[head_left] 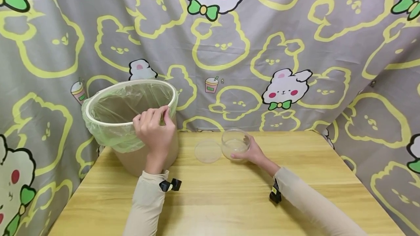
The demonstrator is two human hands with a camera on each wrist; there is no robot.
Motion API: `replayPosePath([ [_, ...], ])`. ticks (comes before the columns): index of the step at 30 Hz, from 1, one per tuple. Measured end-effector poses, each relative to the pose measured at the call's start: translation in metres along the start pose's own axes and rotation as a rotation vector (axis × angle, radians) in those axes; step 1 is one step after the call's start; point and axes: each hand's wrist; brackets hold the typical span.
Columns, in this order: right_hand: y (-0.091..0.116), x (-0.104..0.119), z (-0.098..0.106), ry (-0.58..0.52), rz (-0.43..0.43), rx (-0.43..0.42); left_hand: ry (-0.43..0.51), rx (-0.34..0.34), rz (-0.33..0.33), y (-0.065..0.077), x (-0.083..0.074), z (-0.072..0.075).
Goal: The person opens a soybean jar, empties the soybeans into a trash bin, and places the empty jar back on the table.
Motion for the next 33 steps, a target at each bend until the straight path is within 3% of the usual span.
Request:
replayPosePath([
  [12, 0.004, -0.001, 0.005, 0.075, 0.014, 0.04, 0.006, -0.012, 0.005, -0.004, -0.005, 0.004],
  [26, 0.006, -0.003, 0.007, 0.033, 0.02, 0.062, 0.017, -0.006, 0.011, -0.003, -0.004, 0.004],
  [33, 0.004, 0.011, 0.016, 0.016, -0.021, 0.1, 0.018, -0.014, -0.003, -0.002, -0.001, 0.005],
])
Point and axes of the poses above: each hand's wrist, its own y-axis away from the middle knuckle, its own z-axis out of the back of the hand, x = y × z, and after that the axes turned 10 degrees about -y, right-handed
